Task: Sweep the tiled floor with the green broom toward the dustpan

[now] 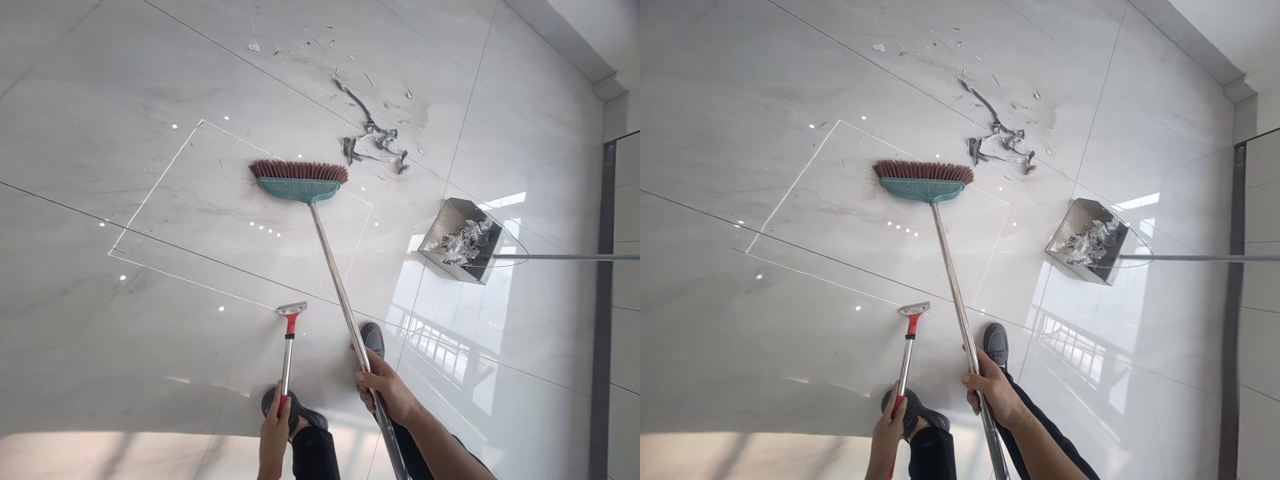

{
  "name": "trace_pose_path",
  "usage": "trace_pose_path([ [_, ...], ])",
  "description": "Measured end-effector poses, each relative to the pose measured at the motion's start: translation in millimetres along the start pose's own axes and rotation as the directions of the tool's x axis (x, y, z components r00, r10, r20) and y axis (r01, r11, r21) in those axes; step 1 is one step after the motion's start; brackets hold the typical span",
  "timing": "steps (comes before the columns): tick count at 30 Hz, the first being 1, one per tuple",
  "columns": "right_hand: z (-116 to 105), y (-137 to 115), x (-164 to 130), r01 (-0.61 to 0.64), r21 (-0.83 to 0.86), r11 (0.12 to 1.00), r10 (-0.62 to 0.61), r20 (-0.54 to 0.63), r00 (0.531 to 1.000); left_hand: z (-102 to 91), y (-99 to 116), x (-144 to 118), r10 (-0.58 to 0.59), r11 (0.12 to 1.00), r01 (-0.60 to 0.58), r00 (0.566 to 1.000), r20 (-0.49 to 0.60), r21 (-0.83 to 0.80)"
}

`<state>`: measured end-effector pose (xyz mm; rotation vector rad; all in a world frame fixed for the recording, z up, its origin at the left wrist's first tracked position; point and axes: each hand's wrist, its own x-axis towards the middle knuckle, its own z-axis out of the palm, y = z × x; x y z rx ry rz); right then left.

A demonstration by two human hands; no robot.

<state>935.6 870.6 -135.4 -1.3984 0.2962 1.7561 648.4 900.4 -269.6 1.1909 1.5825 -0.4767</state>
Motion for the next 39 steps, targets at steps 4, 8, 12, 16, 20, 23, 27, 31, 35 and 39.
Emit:
trace_pose_path([
  [4, 0.9, -1.4, 0.1, -0.012, 0.0, 1.0, 0.012, 0.011, 1.0, -53.4, 7.4, 33.5, -0.006, 0.999, 0.003, 0.999, 0.054, 0.045],
  [8, 2.3, -1.9, 0.9, -0.017, -0.01, 1.0, 0.017, 0.001, 1.0, -113.6, 8.6, 57.0, 0.038, 0.995, -0.045, 0.996, 0.075, 0.094],
  [12, 4.9, 0.1, 1.9, -0.009, -0.007, 1.0, 0.009, -0.001, 1.0, -151.4, 8.5, 59.1, 0.032, 0.986, -0.041, 0.998, 0.061, 0.159],
  [16, 7.9, 1.4, 3.1, 0.002, -0.011, 1.0, -0.002, 0.004, 1.0, -172.9, 32.1, 67.7, 0.043, 0.971, -0.061, 0.996, 0.082, 0.231],
  [20, 11.9, -1.9, 3.0, 0.004, -0.022, 1.0, -0.004, -0.009, 1.0, -189.1, 43.7, 70.5, 0.055, 0.965, -0.072, 0.996, 0.076, 0.253],
  [23, 15.5, -4.6, 2.0, -0.002, -0.036, 0.999, 0.001, -0.01, 1.0, -191.5, 44.9, 68.6, 0.026, 0.963, -0.043, 0.997, 0.068, 0.264],
  [27, 18.1, -3.4, 1.3, 0.0, -0.038, 0.999, 0.0, -0.005, 1.0, -188.4, 49.3, 67.8, 0.028, 0.947, -0.05, 0.997, 0.073, 0.318],
  [31, 19.7, -0.9, 2.6, -0.001, -0.027, 1.0, 0.0, -0.022, 1.0, -192.9, 42.8, 66.9, -0.018, 0.922, -0.029, 0.993, 0.116, 0.387],
  [35, 22.6, -3.6, 3.0, -0.008, -0.025, 1.0, 0.008, -0.02, 1.0, -193.2, 42.0, 72.4, -0.02, 0.913, -0.046, 0.987, 0.157, 0.405],
  [39, 24.0, -5.9, 2.6, 0.0, -0.013, 1.0, 0.0, -0.018, 1.0, -194.9, 53.5, 82.2, 0.041, 0.889, -0.101, 0.989, 0.143, 0.446],
])
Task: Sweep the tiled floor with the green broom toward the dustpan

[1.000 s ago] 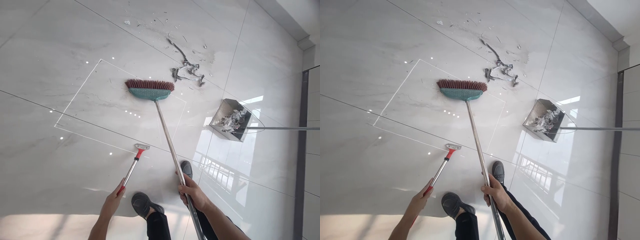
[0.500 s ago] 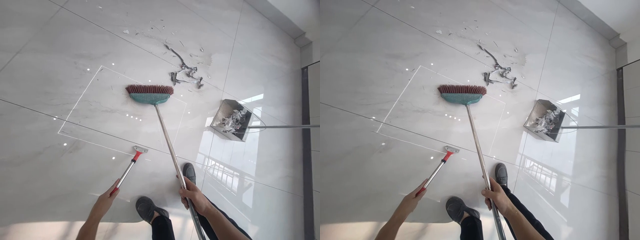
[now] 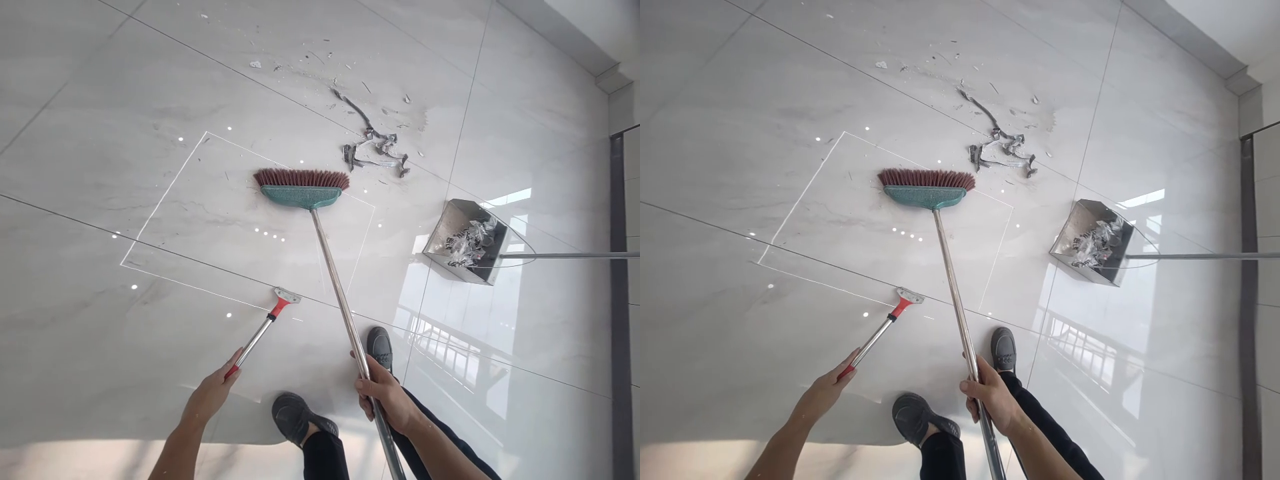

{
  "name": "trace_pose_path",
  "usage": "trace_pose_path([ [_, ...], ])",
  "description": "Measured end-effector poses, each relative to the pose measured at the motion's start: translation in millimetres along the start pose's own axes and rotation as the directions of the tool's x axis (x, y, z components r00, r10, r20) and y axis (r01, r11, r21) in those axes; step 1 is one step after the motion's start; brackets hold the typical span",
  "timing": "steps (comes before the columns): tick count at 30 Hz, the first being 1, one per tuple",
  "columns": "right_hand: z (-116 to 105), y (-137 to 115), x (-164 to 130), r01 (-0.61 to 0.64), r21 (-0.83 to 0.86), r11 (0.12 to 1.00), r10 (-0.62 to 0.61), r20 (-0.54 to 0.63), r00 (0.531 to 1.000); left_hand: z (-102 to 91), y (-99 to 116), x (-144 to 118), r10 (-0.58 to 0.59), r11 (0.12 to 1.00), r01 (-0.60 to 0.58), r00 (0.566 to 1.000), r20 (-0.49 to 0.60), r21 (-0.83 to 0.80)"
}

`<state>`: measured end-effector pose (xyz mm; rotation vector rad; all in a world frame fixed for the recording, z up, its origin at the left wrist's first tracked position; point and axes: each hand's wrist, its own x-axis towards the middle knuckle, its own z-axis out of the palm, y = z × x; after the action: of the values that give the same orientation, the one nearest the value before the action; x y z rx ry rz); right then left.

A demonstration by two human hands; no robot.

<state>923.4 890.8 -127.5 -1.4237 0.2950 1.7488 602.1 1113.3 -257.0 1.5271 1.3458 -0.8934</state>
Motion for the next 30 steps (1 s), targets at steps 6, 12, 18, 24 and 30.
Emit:
trace_pose_path([
  [6, -4.2, 3.8, 1.9, 0.001, -0.021, 1.0, -0.001, 0.016, 1.0, 11.0, -0.7, 5.1, 0.048, 0.999, -0.049, 0.998, 0.034, 0.011],
  [12, -7.0, 3.4, 2.2, 0.011, -0.017, 1.0, -0.011, 0.024, 1.0, 59.7, 8.0, -12.8, -0.015, 0.998, 0.016, 1.0, 0.015, -0.053],
  [18, -7.4, 2.2, 1.2, 0.0, 0.01, 1.0, -0.001, 0.02, 1.0, 57.3, -3.3, -23.0, -0.053, 0.997, 0.058, 0.995, 0.085, -0.056],
  [24, -8.1, 2.3, -0.3, 0.011, -0.019, 1.0, -0.01, 0.03, 1.0, 50.4, 9.4, -8.1, 0.0, 0.999, 0.003, 0.997, 0.081, -0.039],
  [30, -5.5, -0.2, -0.8, 0.007, -0.028, 1.0, -0.006, 0.015, 1.0, 77.7, 7.1, -21.0, -0.057, 0.988, 0.062, 0.998, 0.041, -0.139],
])
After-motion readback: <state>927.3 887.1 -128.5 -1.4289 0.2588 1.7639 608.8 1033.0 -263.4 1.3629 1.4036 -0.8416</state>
